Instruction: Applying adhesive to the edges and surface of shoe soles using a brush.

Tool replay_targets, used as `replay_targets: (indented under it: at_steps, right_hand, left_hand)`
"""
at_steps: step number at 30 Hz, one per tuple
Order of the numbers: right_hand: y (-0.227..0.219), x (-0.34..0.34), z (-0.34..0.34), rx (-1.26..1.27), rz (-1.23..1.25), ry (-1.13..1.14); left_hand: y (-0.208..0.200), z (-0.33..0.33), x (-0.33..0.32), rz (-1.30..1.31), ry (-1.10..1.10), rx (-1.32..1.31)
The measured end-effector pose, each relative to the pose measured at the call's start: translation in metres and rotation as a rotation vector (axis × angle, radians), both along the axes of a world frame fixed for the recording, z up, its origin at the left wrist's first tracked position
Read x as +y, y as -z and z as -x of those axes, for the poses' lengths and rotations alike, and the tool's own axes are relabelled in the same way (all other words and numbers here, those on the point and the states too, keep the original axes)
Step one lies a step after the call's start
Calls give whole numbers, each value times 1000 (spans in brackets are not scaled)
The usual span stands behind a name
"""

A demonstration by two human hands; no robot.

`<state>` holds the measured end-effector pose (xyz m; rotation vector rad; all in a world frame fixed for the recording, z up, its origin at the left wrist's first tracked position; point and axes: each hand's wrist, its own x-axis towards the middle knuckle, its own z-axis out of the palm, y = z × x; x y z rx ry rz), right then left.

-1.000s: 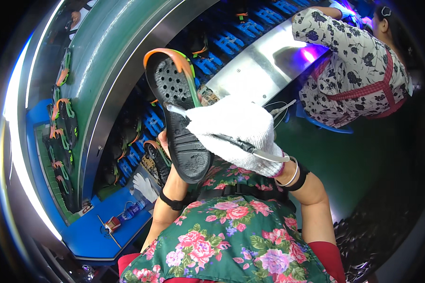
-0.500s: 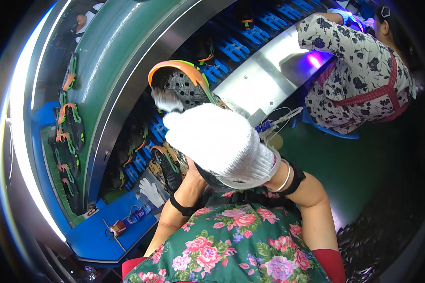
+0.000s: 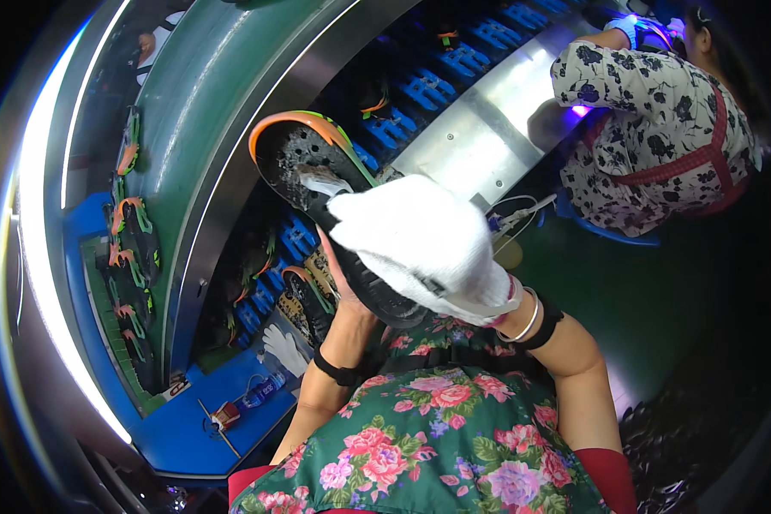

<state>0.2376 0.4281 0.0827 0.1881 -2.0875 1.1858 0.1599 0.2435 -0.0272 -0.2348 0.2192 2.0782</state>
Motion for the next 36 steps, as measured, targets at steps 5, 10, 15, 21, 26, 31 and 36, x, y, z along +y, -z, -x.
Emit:
replay_targets:
  at_steps: [5,10,15,21,26,31,36]
  right_hand:
    - [7,-15,1,33,22,-124]
    - [22,-13,-1,24,111,-38]
    - [16,-18,-8,-15,256,-234]
    - [24,-28,-10,28,56,-68]
    - [16,-15,-9,-35,303,-218]
    - [16,-25,-18,-36,110,-226]
    - [26,-6,-17,-106,448,-233]
  left_hand:
    - [-9,5,16,125,146,199]
    - [-32,18,33,145,-34,259]
    - [-41,17,43,-237,19,27]
    - [-37,26,39,-258,62,101]
    - [-32,34,34,-257,10,104]
    - [-36,36,36,-253,16,121]
    - [-37,37,40,-307,38,141]
